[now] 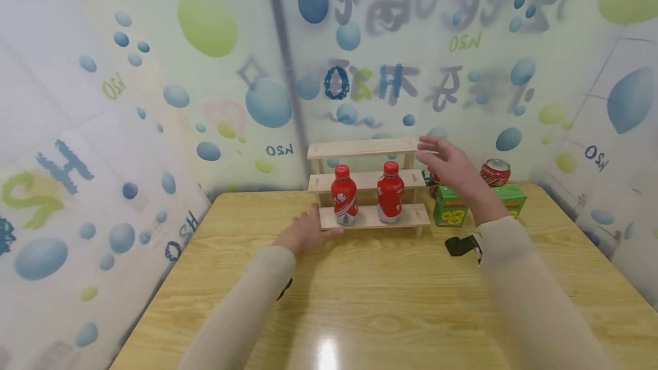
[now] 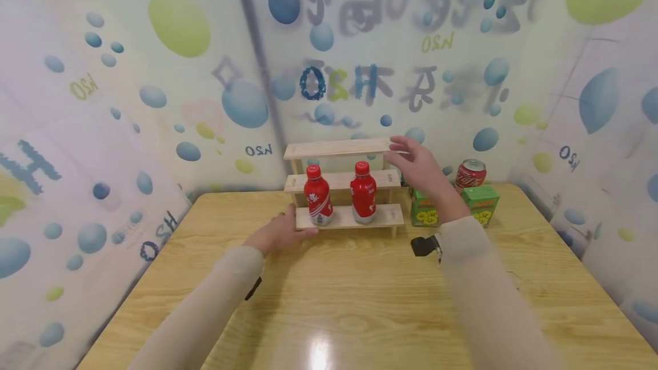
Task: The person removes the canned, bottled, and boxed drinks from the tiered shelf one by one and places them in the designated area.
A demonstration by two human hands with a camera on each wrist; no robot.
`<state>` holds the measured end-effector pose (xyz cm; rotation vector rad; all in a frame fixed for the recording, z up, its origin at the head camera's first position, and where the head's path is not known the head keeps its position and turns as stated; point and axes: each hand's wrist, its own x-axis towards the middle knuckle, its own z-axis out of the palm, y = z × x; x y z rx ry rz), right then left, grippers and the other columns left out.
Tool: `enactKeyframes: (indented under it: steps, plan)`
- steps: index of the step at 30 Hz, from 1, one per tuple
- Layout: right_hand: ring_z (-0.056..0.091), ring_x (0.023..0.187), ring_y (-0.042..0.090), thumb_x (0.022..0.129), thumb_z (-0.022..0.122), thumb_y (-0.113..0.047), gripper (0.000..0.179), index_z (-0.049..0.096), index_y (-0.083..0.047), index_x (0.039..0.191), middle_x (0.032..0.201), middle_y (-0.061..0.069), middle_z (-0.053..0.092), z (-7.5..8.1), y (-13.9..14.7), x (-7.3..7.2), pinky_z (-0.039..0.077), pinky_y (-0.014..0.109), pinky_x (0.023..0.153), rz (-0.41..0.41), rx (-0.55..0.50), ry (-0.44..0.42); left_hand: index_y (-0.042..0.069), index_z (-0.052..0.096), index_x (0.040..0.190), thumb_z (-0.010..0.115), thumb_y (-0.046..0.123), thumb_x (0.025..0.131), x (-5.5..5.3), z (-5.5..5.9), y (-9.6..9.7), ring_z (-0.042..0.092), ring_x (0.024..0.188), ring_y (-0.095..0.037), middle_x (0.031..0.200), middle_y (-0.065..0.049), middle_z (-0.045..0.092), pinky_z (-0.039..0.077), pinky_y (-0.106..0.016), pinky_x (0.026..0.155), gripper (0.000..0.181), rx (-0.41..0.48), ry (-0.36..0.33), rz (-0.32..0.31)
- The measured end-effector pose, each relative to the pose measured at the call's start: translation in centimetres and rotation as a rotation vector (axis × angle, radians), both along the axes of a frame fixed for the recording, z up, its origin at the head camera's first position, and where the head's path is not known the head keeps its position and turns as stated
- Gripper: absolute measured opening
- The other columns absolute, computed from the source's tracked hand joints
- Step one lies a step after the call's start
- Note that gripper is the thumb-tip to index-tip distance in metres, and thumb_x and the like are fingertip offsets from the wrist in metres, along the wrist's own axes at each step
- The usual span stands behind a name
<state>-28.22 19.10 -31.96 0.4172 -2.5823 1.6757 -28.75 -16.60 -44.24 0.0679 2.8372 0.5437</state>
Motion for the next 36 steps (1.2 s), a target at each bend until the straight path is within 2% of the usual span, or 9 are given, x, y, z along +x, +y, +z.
enactKeyframes:
  steps: [3,6,10,13,18,22,28,36]
  plan:
    - [0.035,0.16,0.04,0.108,0.061,-0.042,0.071,0.032,-0.016,0.167,0.172,0.016,0.038,-1.2,-2.4,0.6,0.033,0.067,0.127,0.005,-0.032,-0.006,0.009,0.014,0.171,0.061,0.085,0.087,0.0,-0.1,0.1,0.033,0.158,-0.051,0.17,-0.026,0.035,0.034,-0.067,0.126,0.123,0.001,0.0,0.004]
    - [0.033,0.161,0.039,0.103,0.068,-0.043,0.077,0.032,-0.02,0.168,0.172,0.014,0.038,-3.1,-4.8,0.9,0.034,0.067,0.126,-0.02,-0.091,-0.029,0.009,0.014,0.171,0.06,0.087,0.086,-0.1,-0.2,0.1,0.033,0.158,-0.051,0.171,-0.026,0.035,0.034,-0.067,0.126,0.124,-0.006,-0.002,0.008]
    - [0.039,0.156,0.039,0.101,0.073,-0.037,0.086,0.024,-0.021,0.17,0.168,0.015,0.041,-5.4,-7.7,1.2,0.038,0.065,0.125,-0.119,-0.137,-0.059,0.008,0.014,0.171,0.059,0.088,0.086,-0.2,-0.2,0.1,0.034,0.157,-0.051,0.17,-0.027,0.035,0.034,-0.067,0.126,0.124,-0.007,0.005,0.001]
    - [0.045,0.151,0.04,0.101,0.073,-0.028,0.083,0.027,-0.018,0.169,0.165,0.017,0.044,-6.3,-9.2,1.6,0.039,0.062,0.126,-0.218,-0.182,-0.041,0.009,0.014,0.171,0.059,0.088,0.085,-0.3,-0.2,0.0,0.034,0.158,-0.051,0.17,-0.026,0.035,0.034,-0.068,0.126,0.125,-0.002,0.008,0.006]
    - [0.047,0.151,0.04,0.102,0.072,-0.021,0.073,0.037,-0.018,0.166,0.164,0.016,0.047,-6.7,-10.2,2.1,0.039,0.061,0.126,-0.3,-0.244,0.004,0.01,0.015,0.17,0.06,0.088,0.085,-0.4,-0.4,-0.1,0.034,0.157,-0.051,0.17,-0.026,0.037,0.034,-0.068,0.125,0.125,0.013,0.013,0.013]
    - [0.049,0.15,0.04,0.102,0.073,-0.021,0.073,0.038,-0.019,0.166,0.165,0.014,0.048,-6.7,-10.0,2.9,0.041,0.061,0.124,-0.317,-0.243,-0.015,0.008,0.017,0.169,0.062,0.085,0.087,-0.2,-0.4,0.0,0.037,0.156,-0.052,0.168,-0.027,0.039,0.036,-0.068,0.125,0.121,0.016,0.017,-0.003]
    - [0.057,0.142,0.041,0.1,0.075,-0.017,0.071,0.043,-0.018,0.163,0.16,0.014,0.054,-6.0,-9.6,4.2,0.048,0.063,0.118,-0.301,-0.235,0.034,0.008,0.016,0.17,0.063,0.083,0.088,0.1,-0.2,-0.1,0.036,0.156,-0.052,0.168,-0.027,0.039,0.035,-0.068,0.125,0.12,0.024,0.018,0.002]
    - [0.058,0.14,0.043,0.099,0.077,-0.014,0.071,0.046,-0.017,0.162,0.159,0.017,0.055,-5.3,-8.1,5.9,0.048,0.063,0.117,-0.353,-0.256,0.03,0.009,0.013,0.171,0.062,0.083,0.089,0.2,-0.2,0.0,0.034,0.157,-0.052,0.17,-0.026,0.036,0.034,-0.07,0.125,0.121,0.028,0.019,-0.001]
